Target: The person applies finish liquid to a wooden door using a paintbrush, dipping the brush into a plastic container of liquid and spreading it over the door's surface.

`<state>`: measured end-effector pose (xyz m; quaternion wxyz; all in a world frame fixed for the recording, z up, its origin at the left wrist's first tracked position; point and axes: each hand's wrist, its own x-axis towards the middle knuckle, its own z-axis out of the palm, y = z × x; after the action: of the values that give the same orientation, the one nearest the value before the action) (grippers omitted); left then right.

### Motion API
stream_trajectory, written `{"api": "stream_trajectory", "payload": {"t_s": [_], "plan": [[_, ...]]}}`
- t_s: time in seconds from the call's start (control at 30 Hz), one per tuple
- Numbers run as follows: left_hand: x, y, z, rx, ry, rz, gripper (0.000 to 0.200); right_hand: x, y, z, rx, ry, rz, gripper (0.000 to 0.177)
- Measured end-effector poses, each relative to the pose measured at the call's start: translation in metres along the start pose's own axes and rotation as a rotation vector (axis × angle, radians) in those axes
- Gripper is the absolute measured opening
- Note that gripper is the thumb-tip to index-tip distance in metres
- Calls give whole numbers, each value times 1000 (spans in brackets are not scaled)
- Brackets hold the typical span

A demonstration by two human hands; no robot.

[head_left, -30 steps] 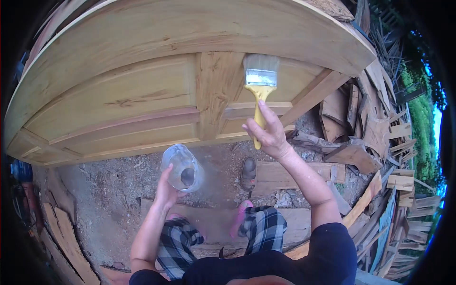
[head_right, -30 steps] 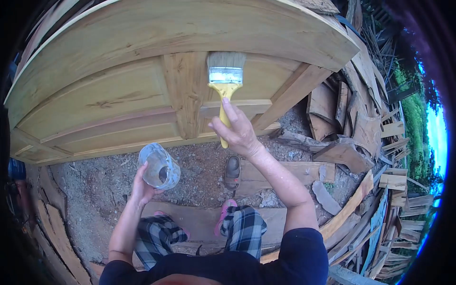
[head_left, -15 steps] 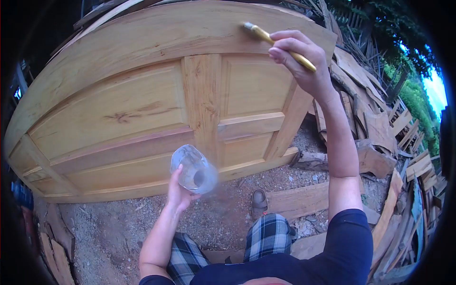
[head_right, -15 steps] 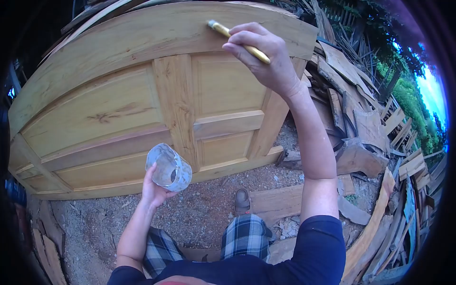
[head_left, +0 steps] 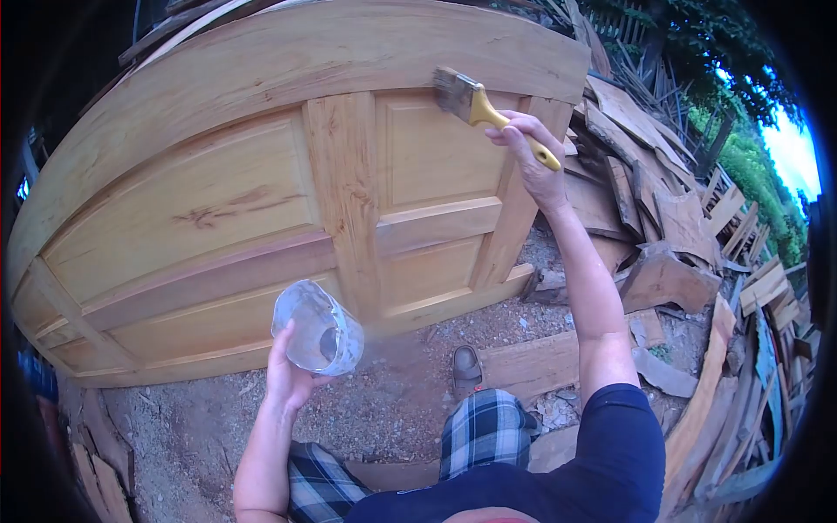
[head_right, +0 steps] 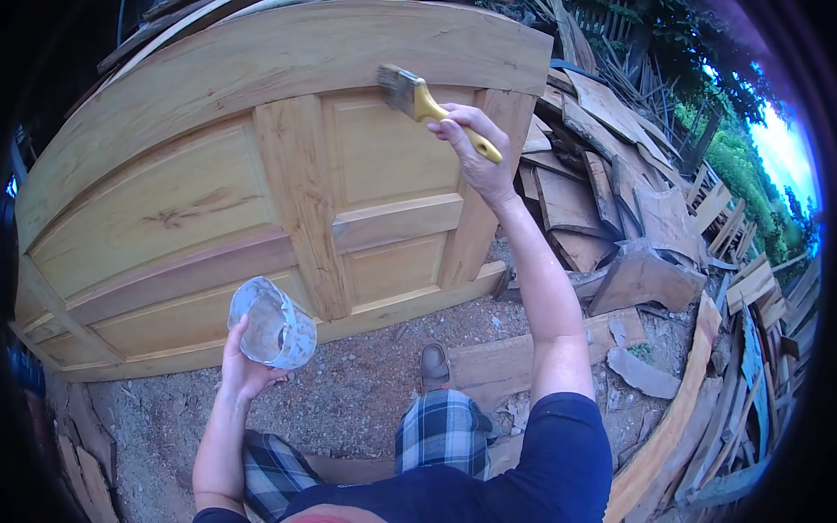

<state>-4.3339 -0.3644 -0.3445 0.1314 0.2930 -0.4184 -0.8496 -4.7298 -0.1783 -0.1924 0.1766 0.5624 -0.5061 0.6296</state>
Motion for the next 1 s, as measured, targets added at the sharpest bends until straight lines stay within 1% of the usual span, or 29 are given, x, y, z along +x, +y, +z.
{"api": "stream_trajectory", "payload": {"t_s": [0.03,0.07,0.1,0.13,0.17,0.2,0.23,0.27,0.33,0.4,0.47,0.53,0.57,0.67,0.73,0.8,0.83,0.87,0.93,0.97,1.0], "plan": [[1,1,-4,-18,-6,19,82,-6,13,-31,-150,19,-71,13],[2,2,-8,-15,-10,20,82,-12,21,-57,-131,109,-28,12],[4,2,-12,-25,1,33,82,-19,22,-80,-214,231,83,12],[5,1,-16,-33,12,42,82,-22,21,-98,-78,337,184,16],[7,0,-20,-24,8,30,82,-22,21,-114,-184,415,203,20],[11,-1,-22,-17,12,12,86,-19,14,-121,-371,478,231,21],[15,-3,-24,-7,16,-6,92,-10,6,-118,-296,564,141,20],[20,-5,-24,4,8,-13,92,4,1,-114,-221,648,48,19],[27,-8,-24,15,27,-52,91,43,-5,-105,160,643,-108,17],[26,-8,-17,18,11,-66,91,77,-4,-92,343,641,-174,20],[26,-9,-15,11,-4,-73,91,87,11,-78,413,677,-148,22],[26,-10,-17,10,-35,-73,89,61,36,-66,335,713,-45,19],[25,-9,-16,8,-36,-72,89,34,41,-62,245,760,66,18],[20,-6,-15,7,-16,-50,83,-81,72,-53,226,888,249,16],[21,-7,-20,11,5,-39,84,-174,94,-49,197,936,460,17],[25,-8,-24,14,21,-57,84,-252,102,-44,159,962,718,18],[28,-9,-26,21,37,-77,84,-284,111,-50,117,946,884,15],[29,-10,-26,24,30,-81,84,-289,114,-61,111,952,883,15],[32,-10,-26,51,44,-93,85,-283,110,-72,-222,823,1121,13],[34,-11,-25,56,39,-90,85,-260,110,-83,-121,929,926,12],[35,-12,-25,46,28,-79,85,-222,105,-91,-70,945,685,10]]}}
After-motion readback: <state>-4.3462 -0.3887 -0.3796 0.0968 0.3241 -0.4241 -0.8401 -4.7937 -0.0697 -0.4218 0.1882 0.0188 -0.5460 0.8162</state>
